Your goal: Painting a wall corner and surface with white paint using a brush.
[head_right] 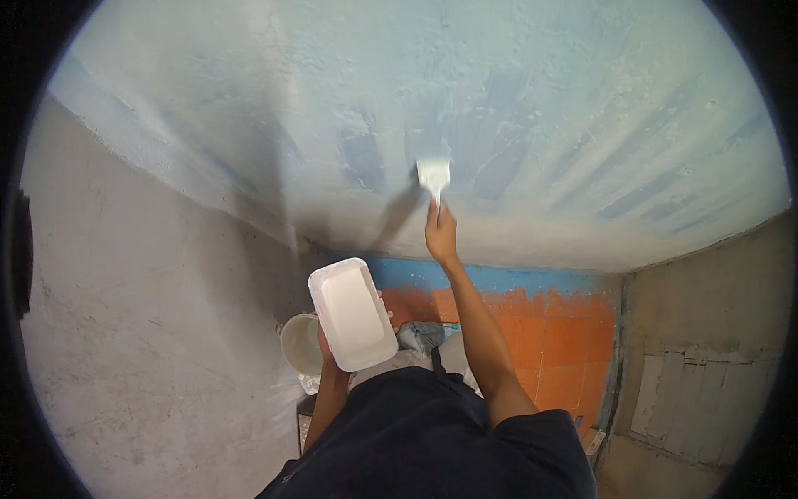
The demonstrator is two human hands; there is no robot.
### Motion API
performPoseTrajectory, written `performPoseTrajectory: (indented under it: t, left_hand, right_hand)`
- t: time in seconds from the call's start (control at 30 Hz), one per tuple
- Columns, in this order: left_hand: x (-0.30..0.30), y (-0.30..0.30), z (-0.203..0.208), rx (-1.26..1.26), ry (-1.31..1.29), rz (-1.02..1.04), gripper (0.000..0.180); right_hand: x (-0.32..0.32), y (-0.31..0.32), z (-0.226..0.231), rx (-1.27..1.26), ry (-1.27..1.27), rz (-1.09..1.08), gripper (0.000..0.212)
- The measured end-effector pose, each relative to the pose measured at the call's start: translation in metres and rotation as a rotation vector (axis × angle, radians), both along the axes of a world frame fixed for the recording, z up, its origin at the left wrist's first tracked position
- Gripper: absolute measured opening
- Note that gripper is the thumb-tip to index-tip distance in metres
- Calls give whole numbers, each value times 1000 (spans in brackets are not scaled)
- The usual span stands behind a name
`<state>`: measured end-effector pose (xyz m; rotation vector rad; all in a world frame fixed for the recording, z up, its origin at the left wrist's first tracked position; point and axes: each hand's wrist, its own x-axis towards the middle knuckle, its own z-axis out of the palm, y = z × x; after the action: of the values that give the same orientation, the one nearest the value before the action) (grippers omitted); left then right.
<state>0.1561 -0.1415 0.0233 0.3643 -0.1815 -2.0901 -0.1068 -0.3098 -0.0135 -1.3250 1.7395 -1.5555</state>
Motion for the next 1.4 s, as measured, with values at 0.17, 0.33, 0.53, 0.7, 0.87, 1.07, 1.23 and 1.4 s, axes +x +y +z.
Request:
performPoseTrajectory:
  t: [0.17,0.33,0.53,0.7,0.87,1.07,1.23,1.4]
  left_hand:
    - [13,-17,3,-35,43,-33,86]
    - [29,-17,7,-71,38,14,87]
    - [0,-32,18,-96,78,-36,88]
    - [-4,-33,23,-93,76,-22,89]
    - [6,-22,27,-134,73,-18,90]
    - [13,-8,22,-118,157,31,93]
    - [13,0,-3,-88,-59,100,94]
    - [-10,6,-25,-69,170,-69,80]
  right_hand:
    - [-29,19,-185,470,-110,-104,46]
    - [1,-7,-70,456,-654,217,37]
    - [33,17,253,15,-633,370,31]
    - [33,0,264,-67,-446,351,37]
    - [24,-27,29,-70,-186,134,39]
    - [38,11,-164,562,-621,124,38]
    - [30,55,-127,540,-606,86,35]
    - [9,142,3,358,-554,302,37]
